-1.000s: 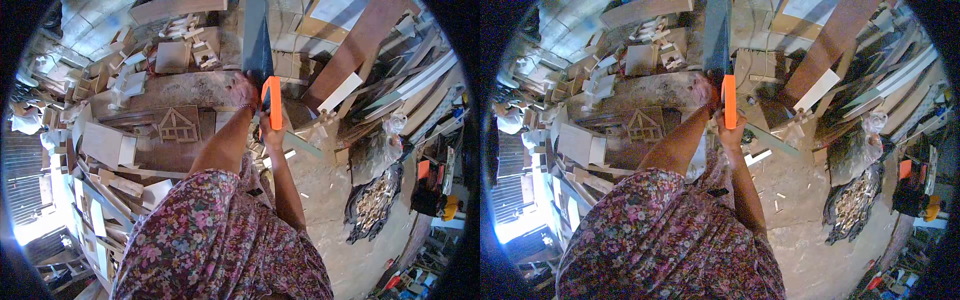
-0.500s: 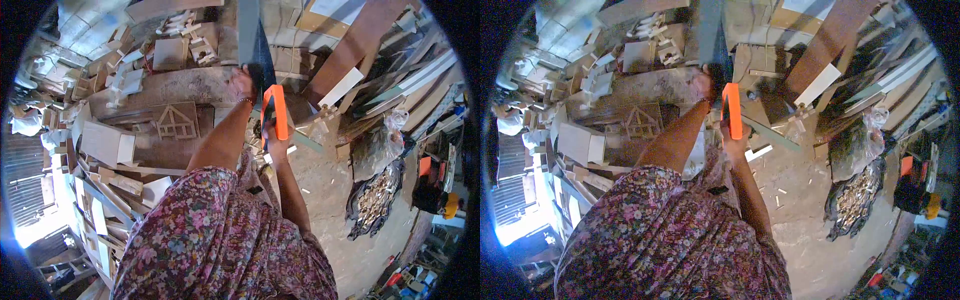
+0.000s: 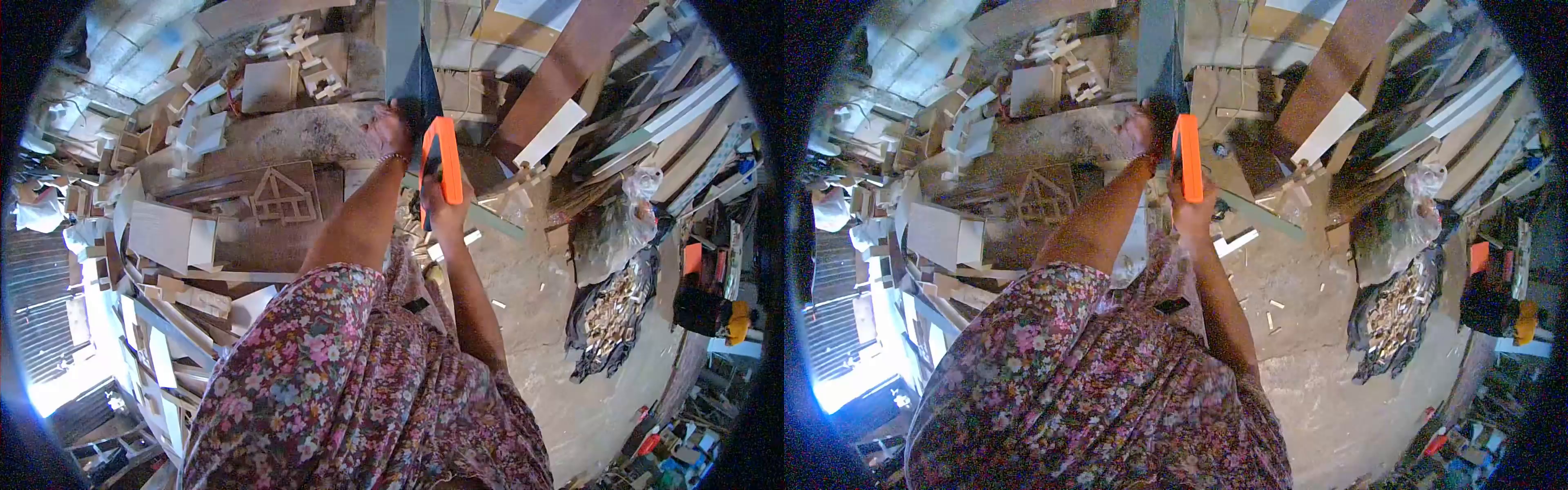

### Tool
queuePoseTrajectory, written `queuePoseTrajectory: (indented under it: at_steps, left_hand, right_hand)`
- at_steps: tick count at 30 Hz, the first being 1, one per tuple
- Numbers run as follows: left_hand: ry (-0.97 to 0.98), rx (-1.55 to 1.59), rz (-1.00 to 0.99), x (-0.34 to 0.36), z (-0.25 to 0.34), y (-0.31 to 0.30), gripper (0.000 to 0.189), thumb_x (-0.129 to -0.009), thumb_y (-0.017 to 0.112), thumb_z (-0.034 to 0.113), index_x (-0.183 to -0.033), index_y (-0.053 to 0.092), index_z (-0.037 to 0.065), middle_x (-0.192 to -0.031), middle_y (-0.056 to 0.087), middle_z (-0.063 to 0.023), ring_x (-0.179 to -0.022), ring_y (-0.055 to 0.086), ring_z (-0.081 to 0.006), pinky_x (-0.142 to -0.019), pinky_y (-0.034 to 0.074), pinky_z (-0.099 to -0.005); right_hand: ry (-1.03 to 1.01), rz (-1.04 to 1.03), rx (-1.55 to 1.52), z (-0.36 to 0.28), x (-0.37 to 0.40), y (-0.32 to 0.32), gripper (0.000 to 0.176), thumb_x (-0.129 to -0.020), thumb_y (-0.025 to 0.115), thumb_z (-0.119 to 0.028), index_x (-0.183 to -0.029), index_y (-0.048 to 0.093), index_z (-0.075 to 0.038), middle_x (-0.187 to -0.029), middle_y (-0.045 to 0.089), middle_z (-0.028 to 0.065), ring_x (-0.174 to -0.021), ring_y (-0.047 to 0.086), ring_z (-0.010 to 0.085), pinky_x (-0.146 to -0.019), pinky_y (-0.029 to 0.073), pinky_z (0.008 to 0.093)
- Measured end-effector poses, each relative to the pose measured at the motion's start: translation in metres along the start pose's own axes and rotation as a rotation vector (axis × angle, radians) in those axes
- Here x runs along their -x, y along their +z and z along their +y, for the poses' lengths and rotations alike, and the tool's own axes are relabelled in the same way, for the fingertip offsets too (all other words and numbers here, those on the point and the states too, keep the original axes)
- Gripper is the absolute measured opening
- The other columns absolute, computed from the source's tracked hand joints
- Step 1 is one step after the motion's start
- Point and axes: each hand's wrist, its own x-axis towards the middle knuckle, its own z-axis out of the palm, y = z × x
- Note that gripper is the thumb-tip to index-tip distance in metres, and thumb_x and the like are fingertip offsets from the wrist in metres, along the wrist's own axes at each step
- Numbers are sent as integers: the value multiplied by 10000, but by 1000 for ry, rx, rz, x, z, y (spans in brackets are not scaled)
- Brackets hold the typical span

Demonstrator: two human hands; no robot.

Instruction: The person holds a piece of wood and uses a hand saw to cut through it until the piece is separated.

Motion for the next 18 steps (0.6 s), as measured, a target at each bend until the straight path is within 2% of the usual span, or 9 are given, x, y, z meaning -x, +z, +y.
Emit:
queuePoseTrajectory:
  at_steps: [3, 4, 7, 10, 12, 14, 15, 17, 18]
  left_hand:
    - [-33, 102, 61, 4, 6, -3, 409, -840, 327, 412, -831, 486, 36, -765, 585, -181, -783, 544, -328, -778, 337, -458]
    - [-67, 82, 85, 1, 5, 8, 405, -842, 322, 407, -843, 492, 39, -783, 584, -182, -800, 539, -331, -781, 337, -452]
    - [-103, 23, 79, -13, -5, 31, 406, -847, 310, 401, -844, 499, 41, -830, 579, -187, -840, 530, -330, -798, 327, -443]
    - [-33, -109, 152, -9, -7, 39, 412, -853, 287, 399, -830, 506, 51, -818, 586, -175, -833, 539, -320, -803, 321, -434]
    - [-7, -99, 73, 4, -9, 21, 419, -856, 275, 398, -830, 508, 51, -818, 588, -173, -838, 541, -312, -807, 316, -432]
    - [41, 43, 79, 8, 2, -1, 437, -860, 250, 397, -848, 513, 49, -860, 581, -174, -848, 542, -289, -812, 310, -425]
    - [53, 36, 82, 1, -1, 2, 437, -860, 250, 397, -848, 513, 49, -860, 581, -174, -848, 542, -289, -812, 310, -425]
    - [-116, 64, -43, -7, -2, 22, 427, -858, 265, 398, -853, 518, 54, -869, 578, -179, -869, 529, -296, -815, 309, -423]
    - [-44, 8, 79, 12, 15, -6, 402, -862, 271, 377, -857, 520, 61, -844, 591, -152, -888, 520, -286, -812, 310, -428]
  right_hand:
    - [-113, 36, -24, 7, 3, 3, 74, -702, 550, -24, -649, 499, -18, -553, 480, -20, -484, 421, 84, -453, 351, 242]
    - [-181, 53, 106, 14, 5, -3, 67, -725, 515, -64, -694, 483, -14, -544, 468, 13, -447, 429, 85, -400, 341, 218]
    - [-153, 7, 142, -14, 61, -15, 115, -718, 575, -86, -768, 521, 1, -665, 532, 10, -545, 456, 92, -475, 369, 239]
    - [-42, 13, 29, -4, 91, -33, 154, -722, 585, -119, -745, 491, 0, -671, 519, 10, -539, 457, 99, -458, 365, 255]
    - [-31, 92, 175, 5, 51, -17, 161, -732, 584, -129, -708, 474, -15, -639, 493, -7, -530, 440, 84, -440, 351, 253]
    - [168, 41, -78, -13, -4, -1, 146, -736, 584, -124, -701, 477, -31, -612, 473, -19, -511, 416, 69, -422, 336, 241]
    - [164, 47, -90, -10, -5, 2, 146, -736, 584, -124, -701, 477, -31, -612, 473, -19, -511, 416, 69, -422, 336, 241]
    - [-26, 54, -152, 1, -4, -3, 132, -728, 571, -91, -658, 470, -44, -567, 457, -21, -476, 399, 69, -402, 321, 232]
    - [-167, 12, -52, 1, -5, -2, 103, -748, 517, -48, -695, 443, 0, -504, 431, 19, -422, 408, 81, -374, 331, 224]
